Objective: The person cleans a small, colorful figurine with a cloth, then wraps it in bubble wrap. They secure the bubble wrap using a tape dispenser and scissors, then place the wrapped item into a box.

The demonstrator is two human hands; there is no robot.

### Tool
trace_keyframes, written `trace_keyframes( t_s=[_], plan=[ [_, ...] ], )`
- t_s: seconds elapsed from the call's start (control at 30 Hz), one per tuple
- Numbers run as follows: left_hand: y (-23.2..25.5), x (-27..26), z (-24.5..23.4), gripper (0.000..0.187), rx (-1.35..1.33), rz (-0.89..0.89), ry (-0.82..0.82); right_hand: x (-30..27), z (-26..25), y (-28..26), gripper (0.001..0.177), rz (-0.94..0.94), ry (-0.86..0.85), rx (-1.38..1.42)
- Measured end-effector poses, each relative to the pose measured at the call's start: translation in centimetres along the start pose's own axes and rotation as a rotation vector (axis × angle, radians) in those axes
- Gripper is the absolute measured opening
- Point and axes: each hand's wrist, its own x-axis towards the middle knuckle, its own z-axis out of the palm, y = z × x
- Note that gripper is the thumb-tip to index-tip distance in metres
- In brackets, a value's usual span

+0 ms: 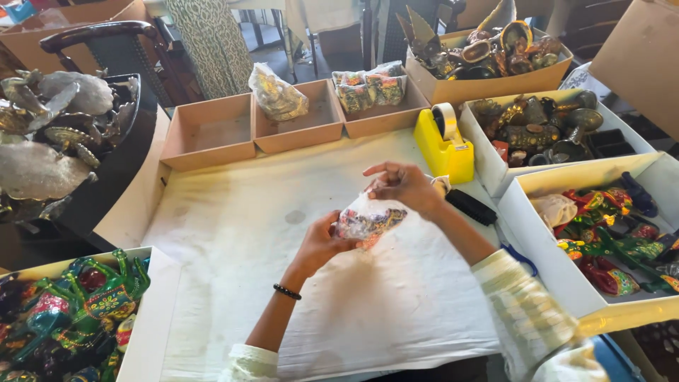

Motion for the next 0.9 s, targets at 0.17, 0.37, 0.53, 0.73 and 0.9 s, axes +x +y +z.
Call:
trace_keyframes(
  t_s=[0.17, 0.37, 0.53, 0.73, 0.9],
  plan=[
    [-0.6, -0.9, -0.3, 0.057, 0.049, 0.068, 0.059, 1.9, 0.5, -5.0, 0.042, -0.047, -0.273, -0.455],
    [-2.6, -0.7, -1.3, 0.057, -0.060, 0.164, -0.008, 2.8, 3.4, -9.0, 0.059, -0.184, -0.584, -0.772],
    [-1.7, -1.2, -1.1, 0.061, -0.062, 0.128, 0.019, 2.9, 6.3, -8.7, 0.062, -0.162, -0.622, -1.080],
    [-1.8, -1.1, -1.3, 0.065, -0.056, 0.125, 0.002, 3.4, 6.2, -7.9, 0.030, -0.152, -0.542, -1.160],
    [-1.8, -1.1, -1.5, 0.065, -0.060, 0.155, -0.054, 3.6, 5.5, -8.1, 0.023, -0.122, -0.571, -1.070]
  ],
)
